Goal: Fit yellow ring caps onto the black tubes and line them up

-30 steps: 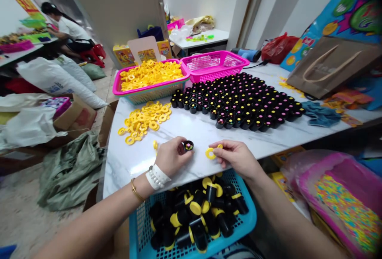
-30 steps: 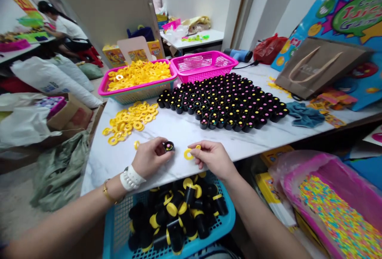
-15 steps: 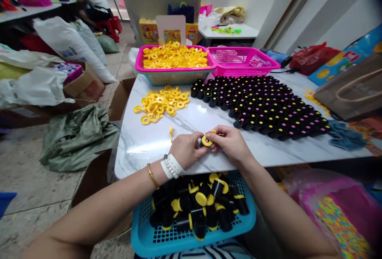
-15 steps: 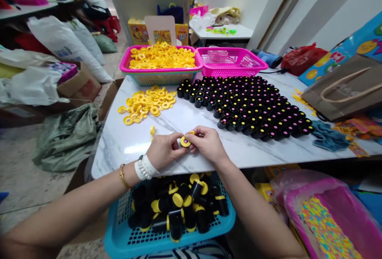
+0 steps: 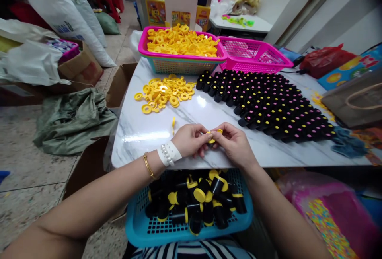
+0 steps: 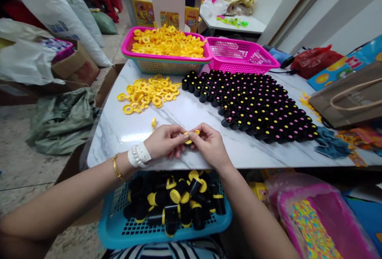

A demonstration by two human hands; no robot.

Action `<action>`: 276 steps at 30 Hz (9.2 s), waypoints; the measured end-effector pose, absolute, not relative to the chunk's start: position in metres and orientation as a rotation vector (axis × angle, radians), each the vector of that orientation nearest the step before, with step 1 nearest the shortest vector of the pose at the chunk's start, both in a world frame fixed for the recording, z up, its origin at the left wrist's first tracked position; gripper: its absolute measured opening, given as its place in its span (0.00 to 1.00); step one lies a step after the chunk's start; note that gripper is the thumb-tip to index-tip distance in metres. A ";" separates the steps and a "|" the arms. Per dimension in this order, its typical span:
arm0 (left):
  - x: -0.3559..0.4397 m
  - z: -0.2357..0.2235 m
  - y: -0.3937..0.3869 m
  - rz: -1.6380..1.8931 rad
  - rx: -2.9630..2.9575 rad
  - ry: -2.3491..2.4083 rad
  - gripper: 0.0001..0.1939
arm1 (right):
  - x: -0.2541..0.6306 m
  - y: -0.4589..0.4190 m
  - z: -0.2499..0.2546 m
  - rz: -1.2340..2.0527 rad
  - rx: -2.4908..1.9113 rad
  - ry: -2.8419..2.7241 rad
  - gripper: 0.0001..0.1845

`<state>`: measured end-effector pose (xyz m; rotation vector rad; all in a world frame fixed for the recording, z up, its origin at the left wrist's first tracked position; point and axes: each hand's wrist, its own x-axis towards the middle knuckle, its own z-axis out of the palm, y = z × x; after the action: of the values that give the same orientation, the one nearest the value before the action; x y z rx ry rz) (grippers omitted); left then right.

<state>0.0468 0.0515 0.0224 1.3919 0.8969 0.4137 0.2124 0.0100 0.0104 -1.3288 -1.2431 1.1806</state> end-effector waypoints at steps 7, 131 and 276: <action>0.045 0.011 0.031 0.796 1.953 1.015 0.15 | 0.213 0.006 0.011 1.213 -1.299 -1.130 0.15; 0.026 0.028 0.056 0.553 1.750 1.054 0.15 | 0.211 0.027 0.035 1.581 -1.493 -1.541 0.20; 0.056 0.011 0.108 0.557 2.304 1.137 0.18 | 0.224 0.076 0.023 1.355 -1.337 -1.098 0.15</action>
<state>0.0559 0.1084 0.0111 2.3038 1.1374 0.5568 0.2243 0.0757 0.0235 -1.3371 -1.0981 1.3551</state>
